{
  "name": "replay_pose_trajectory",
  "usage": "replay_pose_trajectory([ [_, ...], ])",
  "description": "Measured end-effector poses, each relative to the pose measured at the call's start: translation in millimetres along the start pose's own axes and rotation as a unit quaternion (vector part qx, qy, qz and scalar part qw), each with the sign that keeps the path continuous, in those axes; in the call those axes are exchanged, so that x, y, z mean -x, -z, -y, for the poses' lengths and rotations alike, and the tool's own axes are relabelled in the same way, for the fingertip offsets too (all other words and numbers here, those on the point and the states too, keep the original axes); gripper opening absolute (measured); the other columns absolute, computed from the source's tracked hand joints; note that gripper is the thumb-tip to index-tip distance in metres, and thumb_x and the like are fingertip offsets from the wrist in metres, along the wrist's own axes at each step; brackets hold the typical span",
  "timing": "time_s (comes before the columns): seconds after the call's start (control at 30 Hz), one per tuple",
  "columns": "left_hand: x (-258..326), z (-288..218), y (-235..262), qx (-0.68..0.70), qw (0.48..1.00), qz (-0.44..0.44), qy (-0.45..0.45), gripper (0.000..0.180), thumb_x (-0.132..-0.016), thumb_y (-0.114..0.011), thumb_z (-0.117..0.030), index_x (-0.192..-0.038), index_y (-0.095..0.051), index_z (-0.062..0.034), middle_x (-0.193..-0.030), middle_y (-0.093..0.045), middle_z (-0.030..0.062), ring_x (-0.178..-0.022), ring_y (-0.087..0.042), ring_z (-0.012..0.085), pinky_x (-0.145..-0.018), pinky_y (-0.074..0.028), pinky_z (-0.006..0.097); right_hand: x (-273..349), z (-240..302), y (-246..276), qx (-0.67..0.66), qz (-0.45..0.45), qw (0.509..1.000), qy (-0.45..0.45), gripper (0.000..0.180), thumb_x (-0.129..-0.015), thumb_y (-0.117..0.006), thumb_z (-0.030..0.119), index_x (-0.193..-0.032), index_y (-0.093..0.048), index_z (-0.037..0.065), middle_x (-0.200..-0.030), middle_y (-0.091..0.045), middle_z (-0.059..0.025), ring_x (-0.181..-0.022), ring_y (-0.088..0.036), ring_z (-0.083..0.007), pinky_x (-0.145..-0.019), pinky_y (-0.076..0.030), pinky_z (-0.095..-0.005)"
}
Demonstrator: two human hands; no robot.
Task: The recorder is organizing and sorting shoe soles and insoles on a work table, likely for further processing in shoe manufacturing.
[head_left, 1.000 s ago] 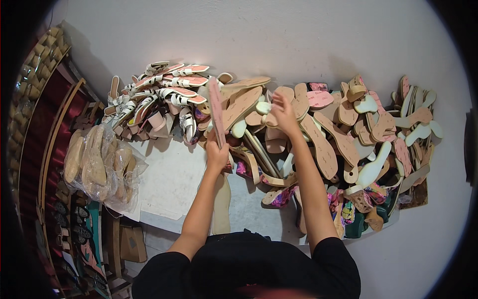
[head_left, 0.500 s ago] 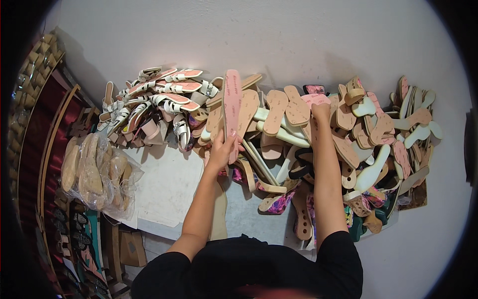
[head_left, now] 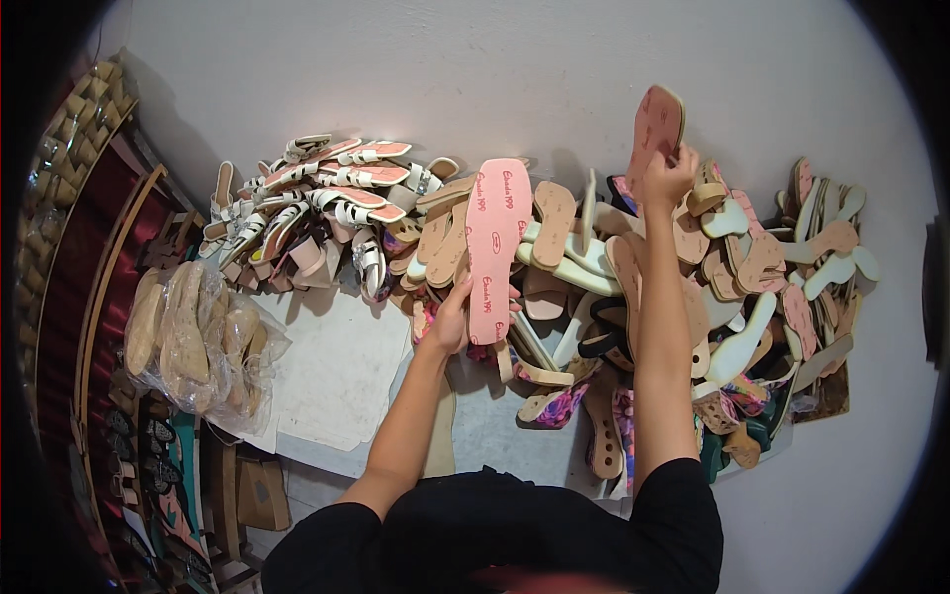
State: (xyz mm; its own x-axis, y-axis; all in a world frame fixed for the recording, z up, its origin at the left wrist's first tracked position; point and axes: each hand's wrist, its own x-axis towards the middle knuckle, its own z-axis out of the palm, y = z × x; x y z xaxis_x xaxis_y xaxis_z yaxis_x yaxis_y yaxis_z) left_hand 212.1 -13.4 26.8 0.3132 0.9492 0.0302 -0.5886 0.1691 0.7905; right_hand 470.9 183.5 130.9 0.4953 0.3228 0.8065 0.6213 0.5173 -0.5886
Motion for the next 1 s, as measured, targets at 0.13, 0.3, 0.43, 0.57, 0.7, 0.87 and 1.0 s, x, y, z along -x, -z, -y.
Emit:
replay_pose_trajectory([
  [0.13,5,0,-2,-0.017,0.998,0.006,-0.061,0.049,-0.094,-0.018,-0.039,-0.121,-0.035,-0.0013,-0.104,-0.053,0.0171,-0.088,-0.058,0.0238,-0.073,-0.050,0.035,-5,80,33,-0.065,0.098,0.990,0.081,0.013,-0.071,-0.059,0.007,-0.081,-0.059,-0.002,-0.074,-0.050,-0.0088,-0.063,-0.052,-0.0187,-0.056,-0.044,-0.0290],
  [0.3,9,12,-4,-0.160,0.972,-0.057,-0.160,0.048,-0.094,-0.021,-0.042,-0.123,-0.032,-0.0049,-0.098,-0.054,0.0136,-0.076,-0.058,0.0187,-0.069,-0.048,0.031,92,168,69,-0.099,0.241,0.964,0.060,0.017,-0.067,-0.058,0.003,-0.083,-0.062,0.000,-0.074,-0.047,-0.0083,-0.072,-0.049,-0.0195,-0.065,-0.042,-0.0312],
  [0.43,31,14,-22,-0.150,0.982,-0.037,-0.110,0.047,-0.095,-0.025,-0.039,-0.126,-0.030,-0.0040,-0.102,-0.053,0.0101,-0.084,-0.055,0.0148,-0.073,-0.046,0.027,164,191,85,-0.147,0.354,0.923,0.031,0.052,-0.075,-0.060,0.018,-0.125,-0.047,0.013,-0.115,-0.040,-0.0182,-0.105,-0.042,-0.0317,-0.093,-0.034,-0.0388],
  [0.57,47,26,-10,-0.082,0.981,-0.028,-0.176,0.050,-0.095,-0.032,-0.031,-0.135,-0.018,-0.0046,-0.119,-0.044,0.0091,-0.099,-0.049,0.0153,-0.082,-0.042,0.026,198,193,93,-0.129,0.433,0.892,0.028,0.066,-0.078,-0.058,0.023,-0.136,-0.029,0.014,-0.124,-0.034,-0.0206,-0.115,-0.036,-0.0340,-0.098,-0.029,-0.0415],
  [0.7,72,19,4,-0.180,0.948,-0.064,-0.254,0.060,-0.089,-0.047,-0.023,-0.137,-0.015,-0.0068,-0.123,-0.039,0.0129,-0.107,-0.044,0.0169,-0.087,-0.038,0.028,211,206,110,-0.217,0.431,0.865,-0.134,0.075,-0.074,-0.062,0.028,-0.137,-0.025,0.010,-0.123,-0.035,-0.0260,-0.116,-0.037,-0.0355,-0.096,-0.030,-0.0405],
  [0.87,103,3,31,-0.344,0.905,-0.222,-0.114,0.058,-0.069,-0.073,-0.016,-0.115,-0.043,0.0002,-0.096,-0.059,0.0101,-0.082,-0.058,0.0164,-0.073,-0.046,0.028,233,192,112,-0.251,0.283,0.868,-0.322,0.076,-0.062,-0.080,0.015,-0.119,-0.034,-0.006,-0.107,-0.054,-0.0148,-0.091,-0.057,-0.0201,-0.077,-0.047,-0.0281],
  [1.0,135,-28,15,-0.402,0.879,-0.233,-0.107,0.039,-0.073,-0.070,-0.015,-0.103,-0.051,0.0006,-0.085,-0.063,0.0071,-0.079,-0.059,0.0162,-0.073,-0.046,0.027,245,199,112,-0.292,0.290,0.856,-0.312,0.079,-0.063,-0.079,0.019,-0.122,-0.033,-0.006,-0.109,-0.053,-0.0157,-0.099,-0.052,-0.0209,-0.086,-0.041,-0.0308],
])
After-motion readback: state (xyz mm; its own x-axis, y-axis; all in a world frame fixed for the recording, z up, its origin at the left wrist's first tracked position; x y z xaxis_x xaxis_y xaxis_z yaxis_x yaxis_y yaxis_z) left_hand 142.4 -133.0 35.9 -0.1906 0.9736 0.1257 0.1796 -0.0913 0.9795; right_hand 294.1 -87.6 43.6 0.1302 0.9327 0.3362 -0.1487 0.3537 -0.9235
